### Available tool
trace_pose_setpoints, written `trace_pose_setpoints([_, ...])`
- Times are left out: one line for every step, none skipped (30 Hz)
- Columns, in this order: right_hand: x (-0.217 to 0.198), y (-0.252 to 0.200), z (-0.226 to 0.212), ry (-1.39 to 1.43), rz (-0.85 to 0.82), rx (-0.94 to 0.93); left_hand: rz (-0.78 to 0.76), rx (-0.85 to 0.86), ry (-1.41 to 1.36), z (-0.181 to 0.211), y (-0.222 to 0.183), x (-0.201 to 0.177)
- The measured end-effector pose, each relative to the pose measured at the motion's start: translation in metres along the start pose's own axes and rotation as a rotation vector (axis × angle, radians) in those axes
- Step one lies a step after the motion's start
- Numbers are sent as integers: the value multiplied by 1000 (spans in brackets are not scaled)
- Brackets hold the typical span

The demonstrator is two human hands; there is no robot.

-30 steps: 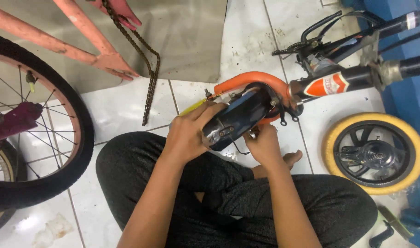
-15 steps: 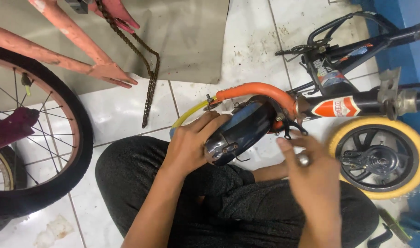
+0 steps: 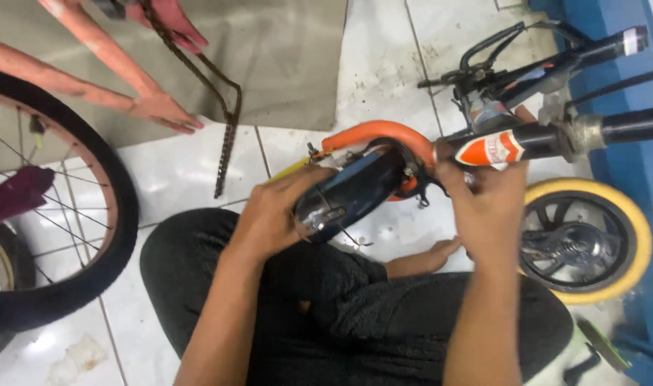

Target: Loosening the axle nuts on a small bicycle wheel using a wrench while sitting on the floor.

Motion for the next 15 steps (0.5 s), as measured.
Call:
trace_pose_setpoints([0,-2,10,-11,11,-2,-1,9,-13,6,2,-1])
trace_pose_setpoints([-2,-4,18,-19,62,-60,42,-39,-26,10,4,-3])
trace_pose_setpoints([-1,-4,27,-21,114,-124,86,-85,-34,12,7,-7])
trace_pose_setpoints([-1,-6,11,-28,125,-130,86,-72,-41,13,10,-4])
trace_pose_setpoints([3,-9,-4,-117,147,-132,80,-79,-20,14,9,-3])
trace_pose_setpoints([7,-12,-18,-207,169,-134,74,-86,2,15,7,-2])
trace_pose_setpoints([9,-16,-17,-203,164,-130,73,-92,7,15,5,-3])
trace_pose_setpoints([10,-20,-15,-202,176,-118,58,-79,33,16,3,-2])
trace_pose_setpoints([10,-23,-14,-204,193,-107,43,-60,55,17,4,-1])
trace_pose_setpoints([10,-27,-13,-202,193,-104,40,-61,56,16,5,0])
trace_pose_setpoints([7,-33,-11,-211,220,-82,21,-60,58,15,4,1])
trace_pose_setpoints([5,-39,-10,-219,247,-60,3,-60,60,16,3,3])
trace_pose_setpoints([3,-44,-9,-219,249,-58,0,-58,60,15,1,6])
trace_pose_setpoints([1,-48,-8,-225,277,-43,-5,-53,69,15,0,8])
trace_pose_setpoints([0,-51,-8,-228,303,-34,-6,-46,81,14,0,9])
Point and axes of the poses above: each hand's wrist, its own y-axis towards the middle knuckle, its own x-axis out of the palm, z = x × y, the point moved 3 cm from there along y, towards the middle knuckle, and after that the axes turned 13 degrees about y, right-handed, at the moved point
